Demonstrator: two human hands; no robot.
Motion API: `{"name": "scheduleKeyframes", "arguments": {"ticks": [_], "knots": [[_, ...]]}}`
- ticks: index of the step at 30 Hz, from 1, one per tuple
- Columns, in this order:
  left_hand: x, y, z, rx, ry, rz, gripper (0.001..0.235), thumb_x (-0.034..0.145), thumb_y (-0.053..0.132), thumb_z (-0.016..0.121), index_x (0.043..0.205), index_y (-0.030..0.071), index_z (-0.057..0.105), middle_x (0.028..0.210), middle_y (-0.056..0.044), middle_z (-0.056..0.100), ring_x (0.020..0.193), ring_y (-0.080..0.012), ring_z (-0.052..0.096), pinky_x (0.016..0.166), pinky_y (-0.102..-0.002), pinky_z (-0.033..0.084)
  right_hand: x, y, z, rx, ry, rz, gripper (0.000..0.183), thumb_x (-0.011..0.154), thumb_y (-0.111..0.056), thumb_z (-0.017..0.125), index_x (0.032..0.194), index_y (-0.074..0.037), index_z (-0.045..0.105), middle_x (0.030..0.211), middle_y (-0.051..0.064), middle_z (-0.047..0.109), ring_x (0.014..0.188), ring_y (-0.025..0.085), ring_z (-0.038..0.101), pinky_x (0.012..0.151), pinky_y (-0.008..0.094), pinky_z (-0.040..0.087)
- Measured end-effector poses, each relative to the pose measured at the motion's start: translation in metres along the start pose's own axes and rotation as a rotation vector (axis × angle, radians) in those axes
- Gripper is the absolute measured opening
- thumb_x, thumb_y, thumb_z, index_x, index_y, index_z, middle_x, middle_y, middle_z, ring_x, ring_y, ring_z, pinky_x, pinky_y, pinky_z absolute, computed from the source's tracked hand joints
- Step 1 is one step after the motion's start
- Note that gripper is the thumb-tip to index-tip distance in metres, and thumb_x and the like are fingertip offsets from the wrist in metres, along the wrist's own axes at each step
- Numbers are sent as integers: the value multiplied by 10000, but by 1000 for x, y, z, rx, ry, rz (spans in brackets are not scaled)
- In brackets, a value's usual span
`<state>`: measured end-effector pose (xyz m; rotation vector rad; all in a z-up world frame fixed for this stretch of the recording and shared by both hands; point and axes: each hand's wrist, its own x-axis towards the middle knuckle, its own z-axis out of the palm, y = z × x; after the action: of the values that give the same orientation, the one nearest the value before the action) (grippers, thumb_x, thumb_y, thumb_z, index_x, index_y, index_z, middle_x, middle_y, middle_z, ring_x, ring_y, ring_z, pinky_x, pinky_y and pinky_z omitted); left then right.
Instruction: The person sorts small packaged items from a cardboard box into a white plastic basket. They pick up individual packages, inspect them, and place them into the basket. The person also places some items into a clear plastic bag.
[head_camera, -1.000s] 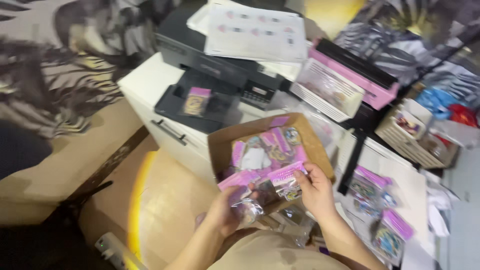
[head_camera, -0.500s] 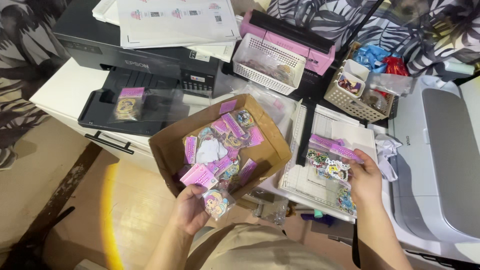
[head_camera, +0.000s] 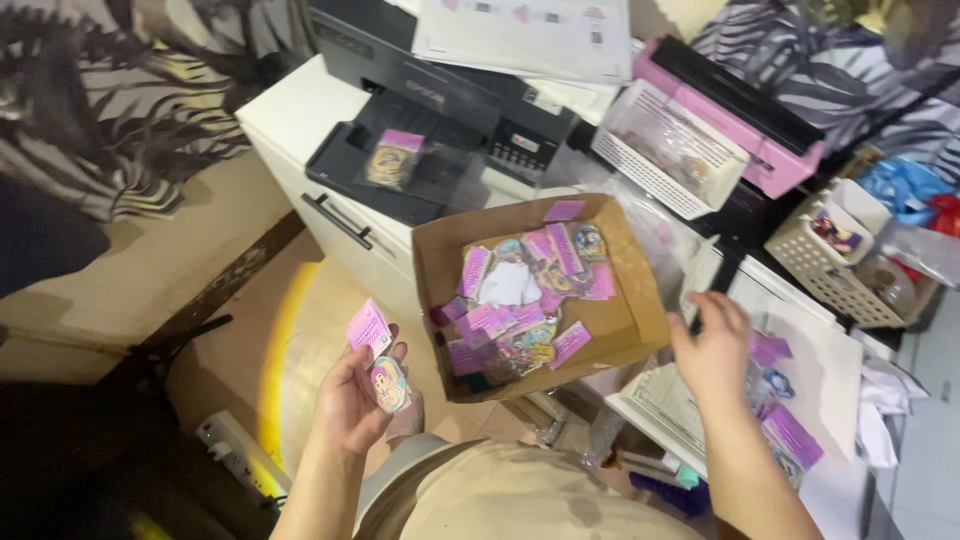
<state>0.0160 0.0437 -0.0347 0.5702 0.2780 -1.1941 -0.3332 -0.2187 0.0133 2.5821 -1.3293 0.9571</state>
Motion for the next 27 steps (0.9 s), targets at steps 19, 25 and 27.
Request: {"name": "scheduleKeyframes", "arguments": {"ticks": [19, 25, 27], "knots": [[-31, 37, -28, -120, 168, -36, 341, 828, 265, 477, 1117, 87, 510, 950, -240, 618, 712, -345, 578, 709, -576, 455, 92, -118, 94, -239, -912, 226, 542, 886, -436, 428, 1327, -123, 389, 1165, 191, 572, 1001, 384, 597, 759, 503, 490], [-15, 34, -15, -81, 98, -105, 426, 818, 299, 493, 1188, 87, 517, 950, -248, 631, 760, -344, 606, 716, -459, 475, 101, -106, 70, 183, -852, 650, 417, 819, -255, 648, 1227, -206, 578, 1000, 75, 688, 693, 229, 595, 644, 361, 458], [-9, 30, -10, -61, 4, -113, 403, 826, 292, 485, 1151, 59, 533, 938, -260, 635, 747, -349, 618, 695, -456, 488, 92, -69, 95, 555, -638, 777, 394, 800, -43, 636, 1187, -93, 580, 908, 124, 652, 697, 235, 593, 593, 356, 523]]}}
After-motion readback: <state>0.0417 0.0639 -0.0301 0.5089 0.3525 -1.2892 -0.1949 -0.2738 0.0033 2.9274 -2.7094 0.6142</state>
